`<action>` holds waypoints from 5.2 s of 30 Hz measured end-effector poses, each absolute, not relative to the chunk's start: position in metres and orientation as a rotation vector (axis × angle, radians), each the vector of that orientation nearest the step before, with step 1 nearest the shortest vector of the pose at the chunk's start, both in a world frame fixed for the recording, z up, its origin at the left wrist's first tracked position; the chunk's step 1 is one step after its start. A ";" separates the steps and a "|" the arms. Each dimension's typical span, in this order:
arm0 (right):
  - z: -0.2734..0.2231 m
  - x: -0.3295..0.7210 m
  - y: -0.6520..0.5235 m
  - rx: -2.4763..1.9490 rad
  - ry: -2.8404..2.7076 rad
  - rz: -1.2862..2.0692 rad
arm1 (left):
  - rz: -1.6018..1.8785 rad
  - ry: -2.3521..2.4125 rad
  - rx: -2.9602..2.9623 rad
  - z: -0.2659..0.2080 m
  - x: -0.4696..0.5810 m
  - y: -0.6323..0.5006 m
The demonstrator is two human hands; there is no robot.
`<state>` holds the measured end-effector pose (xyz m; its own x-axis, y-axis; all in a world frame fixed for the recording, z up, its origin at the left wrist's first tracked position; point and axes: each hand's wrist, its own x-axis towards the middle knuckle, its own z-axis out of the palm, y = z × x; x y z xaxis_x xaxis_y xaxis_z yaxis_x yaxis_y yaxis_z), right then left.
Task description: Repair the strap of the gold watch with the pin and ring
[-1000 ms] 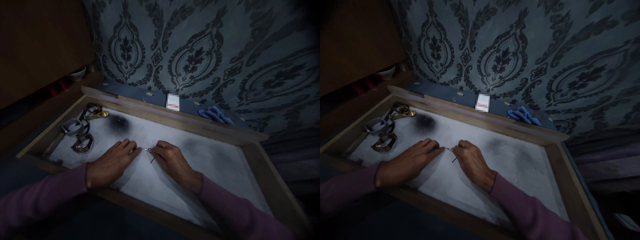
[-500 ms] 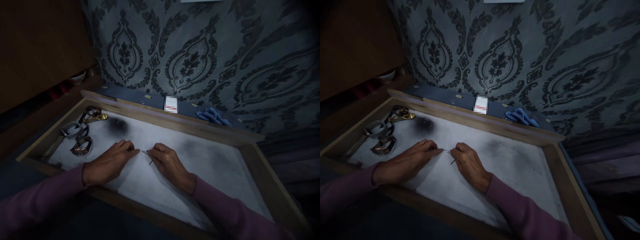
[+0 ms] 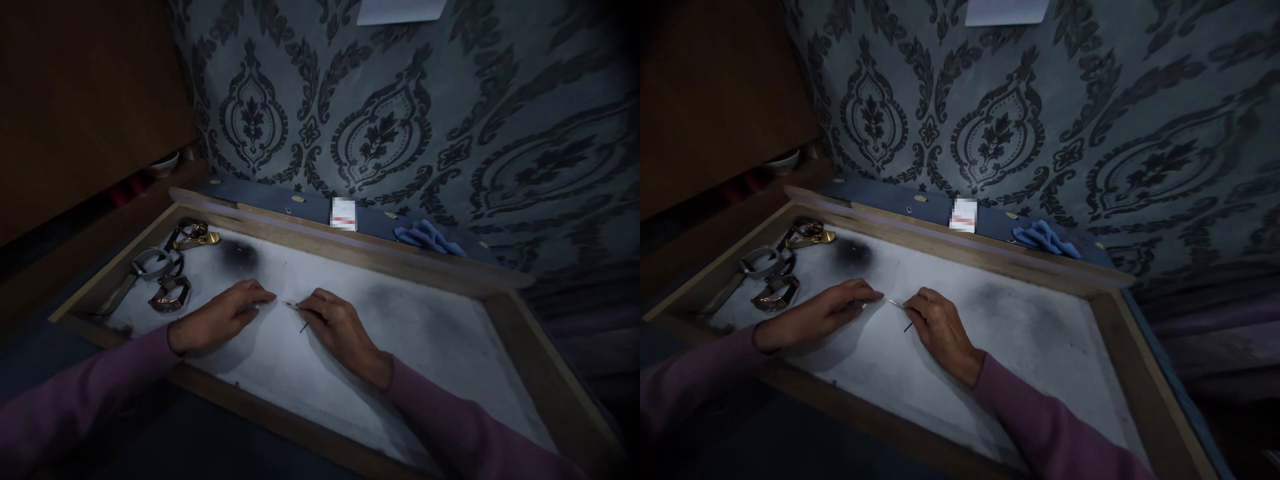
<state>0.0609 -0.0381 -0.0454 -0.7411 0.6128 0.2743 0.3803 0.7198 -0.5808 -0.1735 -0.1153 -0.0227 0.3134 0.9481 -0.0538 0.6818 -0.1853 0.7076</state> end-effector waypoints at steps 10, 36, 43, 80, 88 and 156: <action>-0.048 0.059 -0.038 -0.752 -2.435 0.742 | 0.473 1.394 1.972 -0.011 -0.167 -0.115; -0.028 0.053 -0.046 -0.838 -2.086 1.353 | 0.793 1.348 1.502 -0.022 -0.155 -0.101; -0.027 0.045 -0.049 -1.016 -1.330 1.865 | 0.881 1.303 1.330 -0.024 -0.148 -0.098; -0.047 0.091 0.005 -1.218 -1.335 1.661 | 0.682 1.272 1.247 -0.016 -0.126 -0.090; -0.050 0.087 -0.001 -1.197 -1.455 1.543 | 0.706 1.263 1.278 -0.023 -0.128 -0.091; -0.046 0.073 -0.023 -1.106 -1.309 1.596 | 0.558 1.380 2.151 -0.021 -0.125 -0.100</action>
<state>0.0731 -0.0228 -0.0463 -0.3181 0.9369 -0.1453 -0.0407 -0.1666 -0.9852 -0.1253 -0.1003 -0.0214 0.3962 0.9161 0.0623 0.7019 -0.3459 0.6226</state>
